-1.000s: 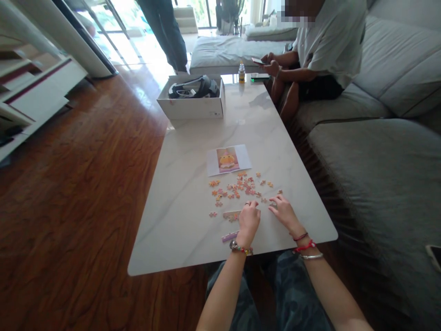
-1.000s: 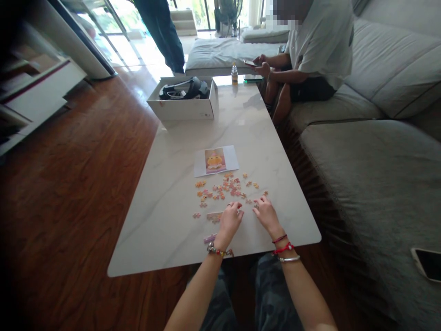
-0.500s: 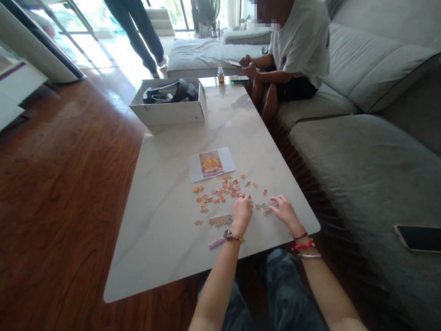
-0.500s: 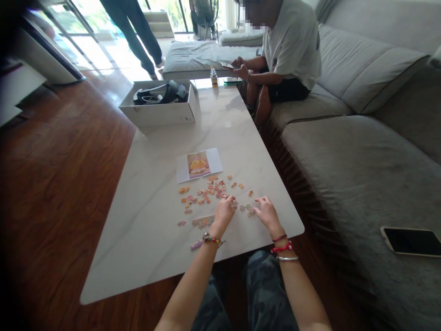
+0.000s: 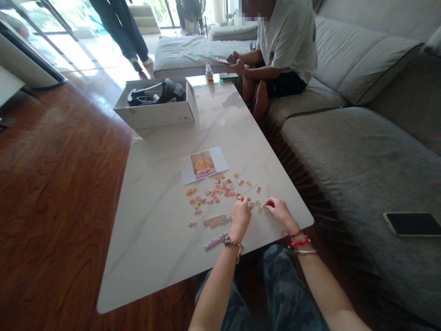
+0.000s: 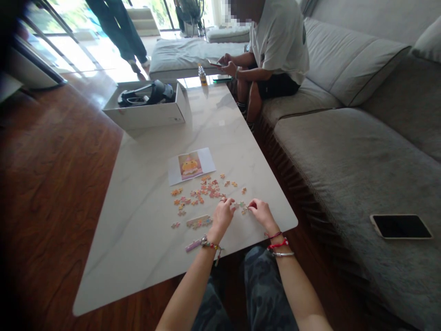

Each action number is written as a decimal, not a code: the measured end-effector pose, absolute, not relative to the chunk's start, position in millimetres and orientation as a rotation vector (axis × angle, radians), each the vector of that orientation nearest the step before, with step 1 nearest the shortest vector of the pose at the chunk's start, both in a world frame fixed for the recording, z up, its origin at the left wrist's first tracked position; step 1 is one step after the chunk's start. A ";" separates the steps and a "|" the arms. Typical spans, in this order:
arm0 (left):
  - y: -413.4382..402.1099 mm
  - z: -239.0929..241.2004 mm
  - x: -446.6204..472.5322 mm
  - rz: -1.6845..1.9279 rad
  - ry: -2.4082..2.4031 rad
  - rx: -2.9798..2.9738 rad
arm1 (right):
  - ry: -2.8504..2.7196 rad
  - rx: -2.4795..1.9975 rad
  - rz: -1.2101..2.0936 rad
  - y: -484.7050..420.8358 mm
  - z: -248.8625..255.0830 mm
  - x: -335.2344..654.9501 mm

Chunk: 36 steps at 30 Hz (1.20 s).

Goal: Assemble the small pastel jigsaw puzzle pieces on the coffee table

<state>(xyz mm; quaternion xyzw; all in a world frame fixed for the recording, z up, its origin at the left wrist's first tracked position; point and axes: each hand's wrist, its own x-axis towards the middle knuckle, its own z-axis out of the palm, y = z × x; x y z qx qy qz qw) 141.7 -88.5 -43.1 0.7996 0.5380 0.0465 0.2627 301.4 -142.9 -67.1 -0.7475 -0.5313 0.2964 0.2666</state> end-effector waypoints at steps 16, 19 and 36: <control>-97.5 -36.4 109.1 0.445 1.279 1.666 | -1.331 -1.459 1.271 -126.3 -38.4 271.4; -97.0 -38.5 93.6 0.536 1.123 1.459 | -1.420 -1.387 1.300 -117.2 -27.7 251.2; -100.0 -49.8 22.3 0.383 1.750 1.919 | -2.097 -1.638 0.726 -88.4 -54.0 187.2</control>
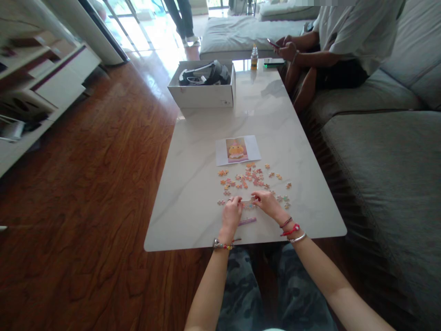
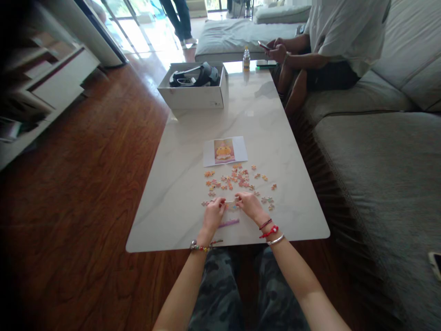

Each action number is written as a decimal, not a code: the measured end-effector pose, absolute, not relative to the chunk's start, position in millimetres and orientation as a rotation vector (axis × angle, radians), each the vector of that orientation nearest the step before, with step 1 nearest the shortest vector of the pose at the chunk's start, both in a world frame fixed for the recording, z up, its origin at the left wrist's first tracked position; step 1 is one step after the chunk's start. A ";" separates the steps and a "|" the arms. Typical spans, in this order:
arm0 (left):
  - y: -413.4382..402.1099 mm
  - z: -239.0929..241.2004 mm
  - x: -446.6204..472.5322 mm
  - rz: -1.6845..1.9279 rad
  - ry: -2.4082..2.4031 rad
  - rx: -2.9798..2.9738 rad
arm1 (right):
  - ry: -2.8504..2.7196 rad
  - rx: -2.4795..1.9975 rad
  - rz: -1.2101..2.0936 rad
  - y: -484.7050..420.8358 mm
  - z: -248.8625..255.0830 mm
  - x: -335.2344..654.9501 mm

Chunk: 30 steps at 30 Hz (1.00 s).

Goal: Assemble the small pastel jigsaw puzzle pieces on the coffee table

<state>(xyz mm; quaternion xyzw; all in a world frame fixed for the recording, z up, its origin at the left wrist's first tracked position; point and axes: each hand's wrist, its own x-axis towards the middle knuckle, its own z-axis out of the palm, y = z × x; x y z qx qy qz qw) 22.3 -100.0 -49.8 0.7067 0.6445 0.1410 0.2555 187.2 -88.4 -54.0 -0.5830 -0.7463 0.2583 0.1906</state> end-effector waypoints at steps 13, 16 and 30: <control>-119.7 -45.3 31.1 0.216 1.748 2.072 | -1.956 -1.685 0.673 -99.7 -57.7 204.0; -121.8 -44.4 28.0 0.265 1.735 2.062 | -1.783 -1.785 0.558 -107.0 -53.2 231.4; -101.6 -33.1 138.4 0.187 1.306 2.225 | -1.478 -2.114 0.462 -158.2 -70.0 307.8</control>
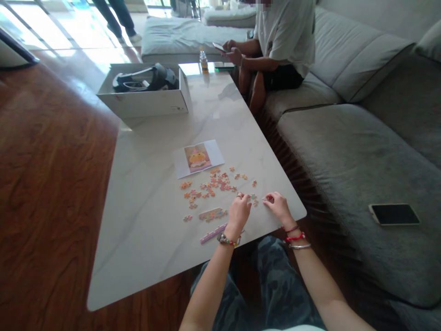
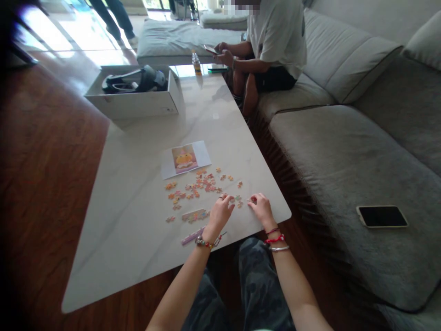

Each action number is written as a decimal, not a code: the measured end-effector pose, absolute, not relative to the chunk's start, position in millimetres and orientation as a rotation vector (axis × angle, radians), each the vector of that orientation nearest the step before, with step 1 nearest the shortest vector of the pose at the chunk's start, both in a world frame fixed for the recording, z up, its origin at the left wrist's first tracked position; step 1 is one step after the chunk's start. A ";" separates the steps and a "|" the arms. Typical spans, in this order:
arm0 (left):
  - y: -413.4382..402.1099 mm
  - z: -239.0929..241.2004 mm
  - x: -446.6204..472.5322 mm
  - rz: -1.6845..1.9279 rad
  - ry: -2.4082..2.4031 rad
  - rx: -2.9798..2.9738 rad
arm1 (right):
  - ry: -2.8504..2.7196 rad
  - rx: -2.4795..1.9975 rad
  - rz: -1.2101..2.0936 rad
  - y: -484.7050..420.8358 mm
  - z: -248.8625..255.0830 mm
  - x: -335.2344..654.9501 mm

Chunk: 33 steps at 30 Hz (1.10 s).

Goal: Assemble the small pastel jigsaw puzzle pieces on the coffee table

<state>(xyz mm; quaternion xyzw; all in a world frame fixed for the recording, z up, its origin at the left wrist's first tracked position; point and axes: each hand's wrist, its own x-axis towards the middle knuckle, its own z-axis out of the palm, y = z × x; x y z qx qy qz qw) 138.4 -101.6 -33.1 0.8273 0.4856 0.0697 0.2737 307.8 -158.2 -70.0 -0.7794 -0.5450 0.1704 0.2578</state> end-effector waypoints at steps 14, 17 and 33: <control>-119.3 -42.1 131.2 0.111 1.378 2.244 | -1.436 -1.982 0.460 -157.8 -62.4 290.4; -127.7 -40.9 126.9 0.092 1.361 2.256 | -1.490 -1.905 0.485 -156.3 -56.6 274.2; -125.9 -44.6 132.2 0.145 1.362 2.281 | -1.550 -1.955 0.485 -159.4 -56.9 282.0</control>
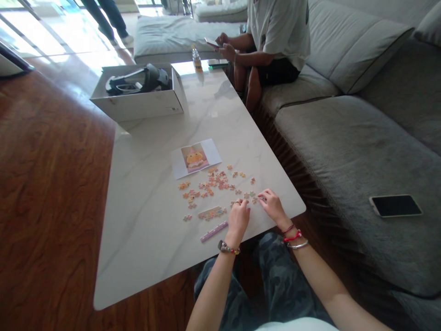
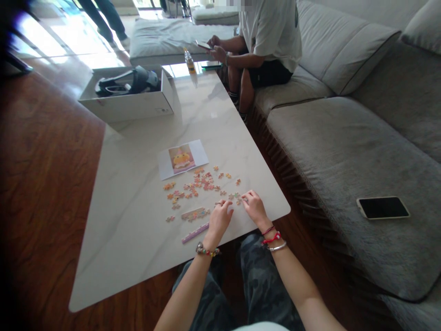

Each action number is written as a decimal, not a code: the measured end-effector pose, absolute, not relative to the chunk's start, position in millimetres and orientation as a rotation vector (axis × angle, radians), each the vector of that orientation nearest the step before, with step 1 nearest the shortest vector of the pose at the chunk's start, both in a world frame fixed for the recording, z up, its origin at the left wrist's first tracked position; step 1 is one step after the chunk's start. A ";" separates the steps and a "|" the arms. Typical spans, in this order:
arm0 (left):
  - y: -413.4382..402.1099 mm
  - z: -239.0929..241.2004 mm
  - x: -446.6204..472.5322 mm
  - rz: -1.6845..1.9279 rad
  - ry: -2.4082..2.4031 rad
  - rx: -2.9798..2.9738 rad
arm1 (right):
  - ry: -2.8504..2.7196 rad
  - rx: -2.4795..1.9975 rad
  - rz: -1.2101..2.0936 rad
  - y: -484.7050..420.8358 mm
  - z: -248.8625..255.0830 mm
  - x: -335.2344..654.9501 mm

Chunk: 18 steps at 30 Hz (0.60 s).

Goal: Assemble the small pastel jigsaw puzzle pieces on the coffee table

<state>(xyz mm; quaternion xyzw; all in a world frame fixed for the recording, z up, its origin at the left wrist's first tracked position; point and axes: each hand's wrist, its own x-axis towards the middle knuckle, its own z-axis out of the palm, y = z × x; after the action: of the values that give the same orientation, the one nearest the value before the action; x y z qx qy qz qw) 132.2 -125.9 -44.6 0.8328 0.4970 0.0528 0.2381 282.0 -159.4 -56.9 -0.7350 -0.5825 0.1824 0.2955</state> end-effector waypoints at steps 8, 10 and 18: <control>-121.4 -45.9 138.8 0.131 1.374 2.271 | -1.557 -1.970 0.482 -162.3 -59.1 287.5; -120.7 -45.3 141.3 0.132 1.365 2.262 | -1.563 -1.967 0.485 -162.8 -57.9 287.0; -119.2 -40.4 144.9 0.093 1.364 2.221 | -1.564 -1.971 0.474 -162.8 -57.6 287.4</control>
<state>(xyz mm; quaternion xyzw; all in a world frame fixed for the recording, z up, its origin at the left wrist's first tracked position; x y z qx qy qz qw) 144.9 -119.2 -40.4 0.8214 0.5046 0.0344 0.2638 287.4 -162.8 -57.6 -0.7376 -0.5852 0.1773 0.2866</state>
